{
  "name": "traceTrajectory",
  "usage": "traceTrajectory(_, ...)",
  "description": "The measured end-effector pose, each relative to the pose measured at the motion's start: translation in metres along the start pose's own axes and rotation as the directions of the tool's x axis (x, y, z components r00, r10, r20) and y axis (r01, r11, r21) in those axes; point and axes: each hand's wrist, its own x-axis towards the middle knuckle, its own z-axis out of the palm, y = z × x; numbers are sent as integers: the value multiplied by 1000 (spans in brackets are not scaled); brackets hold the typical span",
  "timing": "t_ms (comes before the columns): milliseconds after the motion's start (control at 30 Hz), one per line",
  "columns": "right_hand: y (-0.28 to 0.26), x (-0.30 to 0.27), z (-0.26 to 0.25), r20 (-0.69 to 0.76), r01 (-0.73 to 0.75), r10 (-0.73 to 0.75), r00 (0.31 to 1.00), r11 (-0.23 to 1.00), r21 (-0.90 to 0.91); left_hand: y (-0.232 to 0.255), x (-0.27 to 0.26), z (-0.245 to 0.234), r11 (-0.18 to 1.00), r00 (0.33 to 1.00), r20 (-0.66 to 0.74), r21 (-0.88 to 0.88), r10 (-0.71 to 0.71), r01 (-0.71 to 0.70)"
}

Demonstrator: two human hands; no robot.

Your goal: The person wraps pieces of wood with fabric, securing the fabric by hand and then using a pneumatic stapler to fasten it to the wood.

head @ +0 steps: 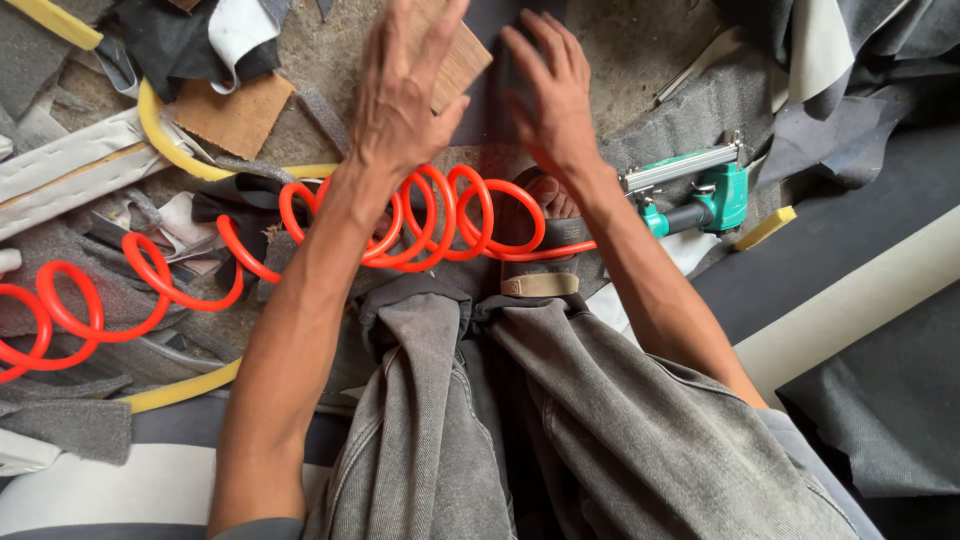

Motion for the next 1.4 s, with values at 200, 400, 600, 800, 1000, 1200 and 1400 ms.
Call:
traceTrajectory(200, -13, -3, -31, 215, -229, 79, 973, 320, 919, 20, 4, 5, 925, 931, 91, -186, 353, -332)
traceTrajectory(400, 16, -24, -36, 217, -288, 468, 856, 84, 954, -15, 3, 3, 980, 955, 288, 159, 70, -120)
traceTrajectory(600, 93, -61, -35, 17, -207, 557, 830, 281, 937, -22, -12, 17, 929, 965, 257, 340, 56, -144)
traceTrajectory(800, 102, -62, -4, -231, -486, 498, 836, 867, 112, -13, -11, -2, 945, 976, 216, 323, -24, -48)
traceTrajectory(1000, 82, -43, -27, -273, -369, 387, 881, 922, 115, -22, -15, -4, 942, 986, 165, 329, 16, -70)
traceTrajectory(1200, 19, -6, -51, -47, 13, -2, 999, 970, 243, -37, -16, 6, 962, 990, 142, 271, -3, -36)
traceTrajectory(1400, -15, 40, -19, 154, 233, -250, 956, 965, 122, -38, -18, 0, 962, 989, 147, 270, 0, -40)
